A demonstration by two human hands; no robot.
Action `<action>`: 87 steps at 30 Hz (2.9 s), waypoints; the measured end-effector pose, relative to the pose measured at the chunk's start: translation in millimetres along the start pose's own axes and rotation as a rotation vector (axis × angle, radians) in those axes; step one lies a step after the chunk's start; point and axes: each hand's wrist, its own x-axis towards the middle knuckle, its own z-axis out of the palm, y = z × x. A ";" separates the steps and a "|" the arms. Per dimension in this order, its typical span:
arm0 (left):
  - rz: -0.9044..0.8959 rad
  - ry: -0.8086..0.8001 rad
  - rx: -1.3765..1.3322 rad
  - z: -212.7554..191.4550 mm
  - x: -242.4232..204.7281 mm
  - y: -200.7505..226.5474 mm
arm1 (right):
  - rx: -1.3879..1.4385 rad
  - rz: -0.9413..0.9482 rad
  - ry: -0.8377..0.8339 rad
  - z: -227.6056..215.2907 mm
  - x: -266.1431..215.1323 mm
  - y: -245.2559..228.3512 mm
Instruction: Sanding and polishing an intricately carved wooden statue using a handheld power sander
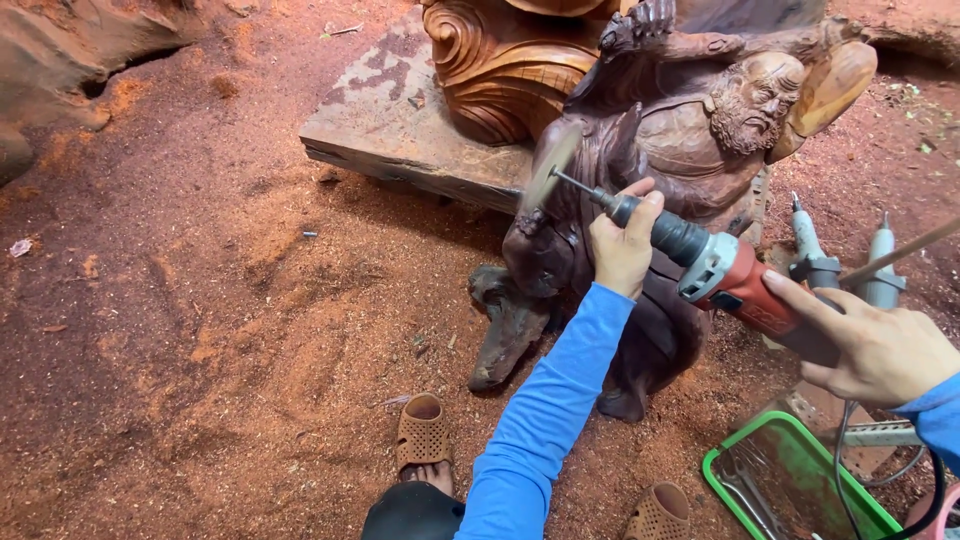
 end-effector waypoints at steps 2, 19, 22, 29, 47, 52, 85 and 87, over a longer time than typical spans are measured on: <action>-0.006 0.001 -0.008 -0.9 -2.0 -0.2 | -0.008 -0.001 -0.020 -0.5 1.3 0.0; -0.087 0.067 -0.098 -19.3 -21.6 -23.9 | -0.016 -0.042 -0.106 6.4 -0.8 -3.3; -0.096 0.065 -0.142 -23.2 -24.7 -32.9 | -0.102 -0.065 -0.236 9.1 1.1 -1.8; -0.153 0.116 -0.249 -27.6 -54.7 -45.8 | 0.018 -0.087 -0.134 19.3 -19.8 -3.7; -0.505 0.078 -1.080 -5.3 -40.8 -8.7 | 2.734 -0.100 0.516 -5.8 -65.2 -78.7; -0.470 -0.227 -1.048 35.5 -4.7 -5.5 | 2.569 -0.205 0.824 -48.4 -35.6 -44.1; -0.517 0.045 -0.553 10.3 -25.8 -78.8 | 2.518 0.179 0.585 -12.0 -25.2 -33.2; -0.504 0.091 -0.551 5.7 -29.1 -78.7 | 2.635 0.298 0.726 25.0 -34.0 -29.5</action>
